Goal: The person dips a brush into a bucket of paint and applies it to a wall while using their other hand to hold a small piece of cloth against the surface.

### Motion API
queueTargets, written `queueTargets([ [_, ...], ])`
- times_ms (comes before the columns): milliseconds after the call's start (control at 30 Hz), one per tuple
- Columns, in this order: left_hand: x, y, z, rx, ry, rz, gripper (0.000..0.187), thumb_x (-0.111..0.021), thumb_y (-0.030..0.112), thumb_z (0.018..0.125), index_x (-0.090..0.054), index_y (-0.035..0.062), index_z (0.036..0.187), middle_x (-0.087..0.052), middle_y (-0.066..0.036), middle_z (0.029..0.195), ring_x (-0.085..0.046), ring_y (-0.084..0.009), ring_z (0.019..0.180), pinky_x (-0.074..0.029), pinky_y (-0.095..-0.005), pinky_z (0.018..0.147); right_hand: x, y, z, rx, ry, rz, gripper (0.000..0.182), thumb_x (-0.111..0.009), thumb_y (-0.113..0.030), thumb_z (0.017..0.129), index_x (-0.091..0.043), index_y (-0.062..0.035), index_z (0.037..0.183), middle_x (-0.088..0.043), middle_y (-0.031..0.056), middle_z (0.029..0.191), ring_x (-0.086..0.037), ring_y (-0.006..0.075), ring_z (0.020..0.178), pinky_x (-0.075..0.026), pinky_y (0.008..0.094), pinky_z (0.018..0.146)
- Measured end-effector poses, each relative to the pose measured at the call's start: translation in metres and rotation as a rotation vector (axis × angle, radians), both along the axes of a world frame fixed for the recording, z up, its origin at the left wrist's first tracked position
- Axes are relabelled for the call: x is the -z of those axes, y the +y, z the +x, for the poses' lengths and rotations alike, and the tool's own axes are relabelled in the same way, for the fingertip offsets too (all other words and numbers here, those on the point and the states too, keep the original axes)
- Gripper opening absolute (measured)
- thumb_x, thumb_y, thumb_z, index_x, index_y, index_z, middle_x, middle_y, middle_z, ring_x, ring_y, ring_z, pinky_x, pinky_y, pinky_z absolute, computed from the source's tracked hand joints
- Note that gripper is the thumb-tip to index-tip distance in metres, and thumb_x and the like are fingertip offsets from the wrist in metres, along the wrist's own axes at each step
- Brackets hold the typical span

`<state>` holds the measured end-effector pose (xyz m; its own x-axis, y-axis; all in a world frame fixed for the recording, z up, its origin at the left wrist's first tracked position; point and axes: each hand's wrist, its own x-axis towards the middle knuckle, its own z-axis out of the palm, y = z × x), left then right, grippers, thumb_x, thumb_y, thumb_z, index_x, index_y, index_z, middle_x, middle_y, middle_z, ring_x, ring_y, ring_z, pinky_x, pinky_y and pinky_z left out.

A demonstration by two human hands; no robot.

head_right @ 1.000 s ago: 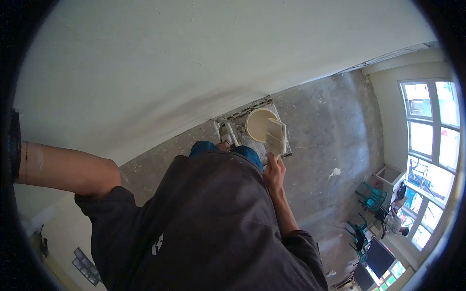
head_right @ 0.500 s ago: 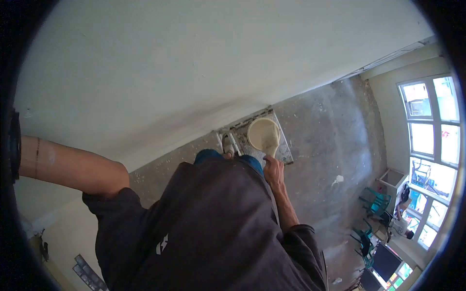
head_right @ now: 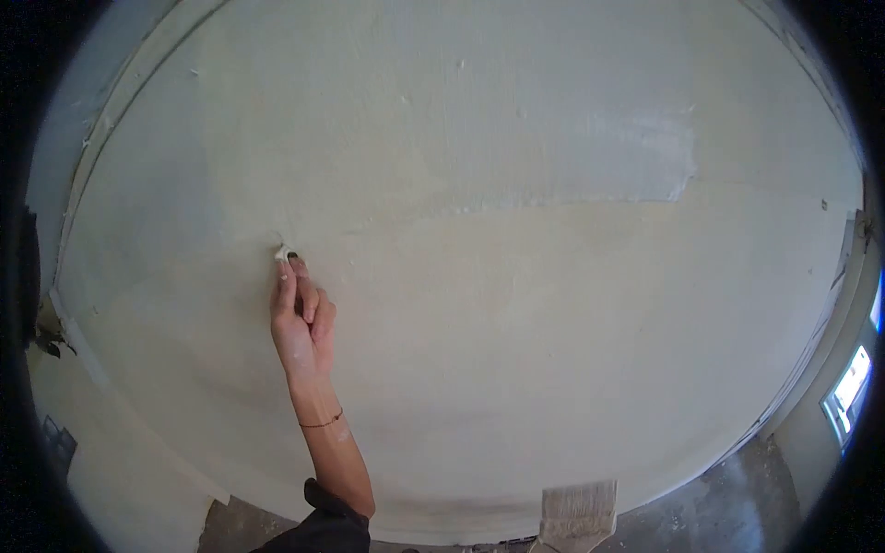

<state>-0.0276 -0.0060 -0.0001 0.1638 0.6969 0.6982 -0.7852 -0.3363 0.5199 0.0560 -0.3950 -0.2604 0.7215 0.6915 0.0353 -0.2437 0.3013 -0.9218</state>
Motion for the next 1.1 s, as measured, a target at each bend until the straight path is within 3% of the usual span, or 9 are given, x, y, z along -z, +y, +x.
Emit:
queueTargets([
  [167, 0.001, 0.001, 0.007, 0.027, -0.012, -0.016, 0.033, -0.046, 0.037, 0.099, -0.049, 0.0071, 0.085, -0.030, 0.005, 0.051, -0.020, -0.0038, 0.038, -0.016, -0.0219, 0.035, -0.120, 0.051, 0.019, -0.130, -0.503, 0.405, 0.042, -0.044, -0.028, 0.099, -0.058, 0.0115, 0.100, -0.040, 0.0002, 0.049, -0.032, 0.0069, 0.033, -0.027, 0.0228, 0.032],
  [233, 0.003, 0.003, 0.007, 0.041, -0.014, 0.000, 0.033, -0.046, 0.036, 0.100, -0.049, 0.0071, 0.085, -0.029, 0.005, 0.051, -0.020, -0.0038, 0.038, -0.016, -0.0217, 0.035, -0.174, 0.075, 0.015, -0.216, -0.476, 0.564, 0.030, -0.051, -0.020, 0.096, -0.060, 0.0079, 0.102, -0.048, 0.0052, 0.055, -0.042, 0.0130, 0.036, -0.035, 0.0264, 0.034],
  [267, 0.004, 0.003, 0.007, 0.046, -0.012, 0.007, 0.033, -0.045, 0.036, 0.100, -0.049, 0.0070, 0.085, -0.029, 0.005, 0.051, -0.020, -0.0038, 0.038, -0.016, -0.0215, 0.035, -0.201, 0.091, 0.016, -0.093, -0.744, 0.474, 0.026, -0.035, -0.004, 0.089, -0.057, 0.0096, 0.084, -0.049, 0.0087, 0.049, -0.042, 0.0135, 0.030, -0.029, 0.0272, 0.029],
  [300, 0.004, 0.002, 0.007, 0.052, -0.015, 0.012, 0.033, -0.045, 0.036, 0.100, -0.049, 0.0070, 0.085, -0.029, 0.005, 0.051, -0.020, -0.0038, 0.038, -0.016, -0.0215, 0.035, -0.225, 0.103, 0.014, -0.173, -0.780, 0.579, 0.029, -0.027, 0.001, 0.088, -0.054, 0.0122, 0.084, -0.051, 0.0117, 0.055, -0.040, 0.0108, 0.030, -0.028, 0.0251, 0.027],
  [333, 0.004, 0.003, 0.006, 0.056, -0.008, -0.003, 0.032, -0.045, 0.034, 0.100, -0.049, 0.0069, 0.085, -0.031, 0.005, 0.052, -0.021, -0.0037, 0.039, -0.017, -0.0212, 0.035, -0.242, 0.106, 0.013, -0.283, -0.622, 0.481, 0.029, -0.033, -0.004, 0.092, -0.060, 0.0037, 0.100, -0.050, 0.0063, 0.060, -0.046, 0.0111, 0.040, -0.031, 0.0248, 0.038],
  [367, 0.003, 0.004, 0.004, 0.058, -0.001, -0.019, 0.031, -0.045, 0.033, 0.100, -0.049, 0.0068, 0.085, -0.032, 0.005, 0.053, -0.022, -0.0036, 0.040, -0.018, -0.0208, 0.035, -0.267, 0.120, 0.004, -0.249, -0.656, 0.512, 0.029, -0.026, -0.001, 0.089, -0.053, 0.0088, 0.091, -0.043, 0.0099, 0.057, -0.036, 0.0105, 0.029, -0.028, 0.0257, 0.027],
  [467, 0.002, 0.003, 0.003, 0.048, -0.005, -0.048, 0.028, -0.044, 0.029, 0.101, -0.049, 0.0069, 0.086, -0.034, 0.004, 0.056, -0.024, -0.0036, 0.042, -0.020, -0.0203, 0.035, -0.314, 0.150, -0.006, -0.287, -0.649, 0.601, 0.027, -0.030, -0.005, 0.090, -0.054, 0.0052, 0.095, -0.043, 0.0083, 0.061, -0.037, 0.0101, 0.030, -0.028, 0.0245, 0.026],
  [733, 0.003, 0.004, -0.002, 0.057, 0.024, -0.048, 0.026, -0.041, 0.025, 0.102, -0.049, 0.0068, 0.086, -0.036, 0.004, 0.058, -0.025, -0.0033, 0.042, -0.021, -0.0200, 0.035, -0.380, 0.195, -0.019, -0.318, -0.673, 0.656, 0.026, -0.035, -0.010, 0.094, -0.057, 0.0026, 0.099, -0.047, 0.0063, 0.068, -0.043, 0.0099, 0.036, -0.029, 0.0235, 0.029],
  [1100, 0.002, 0.004, 0.000, 0.073, 0.034, -0.061, 0.028, -0.041, 0.027, 0.102, -0.050, 0.0069, 0.085, -0.032, 0.005, 0.053, -0.024, -0.0035, 0.039, -0.020, -0.0204, 0.034, -0.402, 0.227, -0.016, -0.264, -0.695, 0.698, 0.028, -0.035, -0.008, 0.089, -0.056, 0.0079, 0.097, -0.045, 0.0059, 0.060, -0.048, 0.0149, 0.039, -0.037, 0.0284, 0.036],
])
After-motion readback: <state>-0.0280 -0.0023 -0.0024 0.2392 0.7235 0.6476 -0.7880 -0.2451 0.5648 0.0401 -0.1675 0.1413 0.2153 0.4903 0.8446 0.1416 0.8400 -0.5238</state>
